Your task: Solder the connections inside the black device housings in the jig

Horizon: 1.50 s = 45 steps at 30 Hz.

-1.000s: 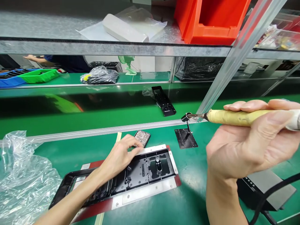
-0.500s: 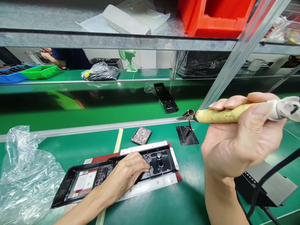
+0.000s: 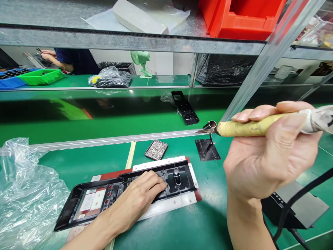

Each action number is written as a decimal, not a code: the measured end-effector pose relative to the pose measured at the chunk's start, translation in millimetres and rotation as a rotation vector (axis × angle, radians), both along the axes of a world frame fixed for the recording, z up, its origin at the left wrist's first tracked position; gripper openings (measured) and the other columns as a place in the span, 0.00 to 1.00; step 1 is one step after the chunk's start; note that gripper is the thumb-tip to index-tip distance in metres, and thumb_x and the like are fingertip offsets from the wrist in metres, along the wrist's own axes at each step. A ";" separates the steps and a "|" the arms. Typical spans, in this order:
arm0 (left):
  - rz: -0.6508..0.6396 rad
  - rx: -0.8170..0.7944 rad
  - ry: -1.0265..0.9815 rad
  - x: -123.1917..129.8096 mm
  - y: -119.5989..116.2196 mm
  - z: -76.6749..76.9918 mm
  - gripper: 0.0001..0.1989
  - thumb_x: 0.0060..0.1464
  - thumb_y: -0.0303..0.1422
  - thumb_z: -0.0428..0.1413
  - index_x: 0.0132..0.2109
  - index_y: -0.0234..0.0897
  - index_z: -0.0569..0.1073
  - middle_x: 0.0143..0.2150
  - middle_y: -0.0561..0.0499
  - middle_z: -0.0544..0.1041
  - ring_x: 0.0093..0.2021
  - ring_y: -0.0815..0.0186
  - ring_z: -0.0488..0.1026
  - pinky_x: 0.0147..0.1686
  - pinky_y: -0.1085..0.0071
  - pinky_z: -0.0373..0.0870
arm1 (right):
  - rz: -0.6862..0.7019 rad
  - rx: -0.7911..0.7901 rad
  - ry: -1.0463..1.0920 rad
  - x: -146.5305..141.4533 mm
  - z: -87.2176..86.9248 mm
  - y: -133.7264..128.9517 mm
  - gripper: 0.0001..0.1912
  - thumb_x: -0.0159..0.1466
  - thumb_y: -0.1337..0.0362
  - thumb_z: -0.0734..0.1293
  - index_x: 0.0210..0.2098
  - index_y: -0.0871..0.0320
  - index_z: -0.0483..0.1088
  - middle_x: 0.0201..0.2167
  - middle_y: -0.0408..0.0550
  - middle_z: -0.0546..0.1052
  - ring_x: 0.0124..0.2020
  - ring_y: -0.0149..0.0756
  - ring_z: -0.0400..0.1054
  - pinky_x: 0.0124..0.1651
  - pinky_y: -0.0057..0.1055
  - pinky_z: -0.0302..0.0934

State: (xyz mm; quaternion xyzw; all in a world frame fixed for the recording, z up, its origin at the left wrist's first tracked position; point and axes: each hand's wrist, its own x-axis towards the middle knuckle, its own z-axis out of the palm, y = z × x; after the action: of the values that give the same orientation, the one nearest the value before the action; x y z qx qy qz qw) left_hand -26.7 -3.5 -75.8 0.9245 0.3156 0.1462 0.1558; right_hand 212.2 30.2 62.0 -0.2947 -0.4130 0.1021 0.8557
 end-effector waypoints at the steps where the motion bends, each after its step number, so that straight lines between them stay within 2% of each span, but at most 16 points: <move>1: -0.002 -0.004 0.002 -0.5 -0.7 0.3 0.19 0.67 0.19 0.47 0.58 0.41 0.70 0.49 0.47 0.76 0.46 0.61 0.70 0.43 0.62 0.69 | -0.006 -0.008 0.006 0.0 0.3 -0.1 0.10 0.72 0.62 0.60 0.37 0.48 0.72 0.33 0.45 0.67 0.34 0.35 0.70 0.44 0.42 0.73; 6: 0.005 -0.020 -0.097 -4.5 -4.1 -0.4 0.18 0.67 0.20 0.48 0.59 0.39 0.69 0.50 0.47 0.76 0.48 0.62 0.70 0.45 0.64 0.71 | 0.000 0.006 -0.024 0.2 -0.9 1.2 0.09 0.71 0.61 0.61 0.36 0.47 0.71 0.32 0.44 0.66 0.32 0.35 0.67 0.41 0.42 0.72; 11: -0.040 0.007 -0.023 -6.5 -7.6 2.8 0.18 0.69 0.24 0.46 0.61 0.40 0.69 0.54 0.45 0.75 0.52 0.59 0.70 0.50 0.61 0.72 | 0.092 0.064 -0.039 -3.2 -2.2 0.7 0.10 0.70 0.67 0.62 0.33 0.52 0.70 0.28 0.42 0.65 0.27 0.32 0.66 0.33 0.37 0.69; 13: -0.041 0.026 -0.006 -6.5 -9.0 3.6 0.17 0.70 0.25 0.46 0.61 0.40 0.70 0.54 0.44 0.75 0.53 0.58 0.70 0.51 0.60 0.73 | 0.179 0.061 -0.027 -6.9 -1.7 -2.5 0.09 0.68 0.70 0.62 0.33 0.54 0.69 0.25 0.41 0.65 0.24 0.32 0.66 0.29 0.35 0.67; 16: -0.002 0.073 -0.019 -9.3 -11.9 1.2 0.19 0.69 0.24 0.46 0.62 0.40 0.69 0.56 0.44 0.74 0.54 0.58 0.70 0.52 0.59 0.73 | 0.371 -0.032 0.032 -15.5 -2.7 -9.4 0.07 0.65 0.73 0.63 0.36 0.54 0.67 0.22 0.38 0.66 0.21 0.29 0.63 0.24 0.31 0.63; 19: 0.109 0.152 -0.096 -16.0 -16.5 -4.4 0.19 0.67 0.22 0.48 0.61 0.40 0.70 0.56 0.45 0.75 0.55 0.59 0.70 0.54 0.60 0.72 | 0.570 -0.135 0.071 -27.3 -8.7 -15.3 0.03 0.69 0.64 0.62 0.36 0.53 0.65 0.18 0.34 0.63 0.15 0.26 0.55 0.19 0.25 0.57; 22: 0.234 0.246 -0.193 -22.3 -20.6 -9.6 0.17 0.66 0.21 0.51 0.58 0.37 0.72 0.52 0.46 0.77 0.51 0.61 0.71 0.51 0.62 0.71 | 0.740 -0.279 0.055 -40.2 -17.8 -18.7 0.20 0.72 0.52 0.60 0.27 0.55 0.61 0.15 0.33 0.58 0.13 0.23 0.49 0.16 0.23 0.51; 25: 0.322 0.304 -0.253 -25.5 -22.0 -13.5 0.16 0.65 0.20 0.53 0.57 0.36 0.72 0.49 0.46 0.78 0.49 0.61 0.71 0.50 0.61 0.71 | 0.827 -0.404 0.042 -51.7 -26.8 -21.0 0.24 0.71 0.49 0.62 0.24 0.55 0.57 0.15 0.34 0.57 0.14 0.23 0.50 0.15 0.23 0.50; 30: 0.376 0.313 -0.348 -28.2 -21.2 -19.1 0.17 0.65 0.19 0.54 0.58 0.36 0.71 0.50 0.45 0.78 0.50 0.60 0.70 0.52 0.58 0.71 | 0.889 -0.509 -0.003 -64.1 -39.4 -22.6 0.23 0.71 0.49 0.62 0.24 0.55 0.58 0.14 0.34 0.57 0.14 0.23 0.50 0.15 0.24 0.52; 38: 0.400 0.347 -0.321 -30.4 -22.4 -24.3 0.18 0.64 0.19 0.55 0.58 0.35 0.71 0.51 0.45 0.77 0.53 0.58 0.68 0.55 0.55 0.72 | 0.893 -0.514 -0.054 -72.0 -49.3 -22.4 0.23 0.71 0.52 0.63 0.23 0.55 0.58 0.14 0.34 0.57 0.14 0.23 0.50 0.15 0.25 0.47; 45: 0.395 0.361 -0.324 -29.4 -21.9 -24.7 0.17 0.64 0.19 0.54 0.58 0.34 0.71 0.51 0.44 0.77 0.53 0.58 0.68 0.55 0.55 0.72 | 0.910 -0.533 -0.062 -74.8 -53.3 -22.1 0.22 0.70 0.52 0.64 0.24 0.54 0.57 0.14 0.33 0.57 0.14 0.23 0.50 0.16 0.23 0.49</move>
State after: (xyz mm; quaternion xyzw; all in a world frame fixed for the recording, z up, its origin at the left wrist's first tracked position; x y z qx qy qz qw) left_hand -56.1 -25.4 -100.5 0.8227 0.4290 0.3730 0.0060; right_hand 137.5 8.1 8.8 -0.2958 -0.4840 0.5560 0.6075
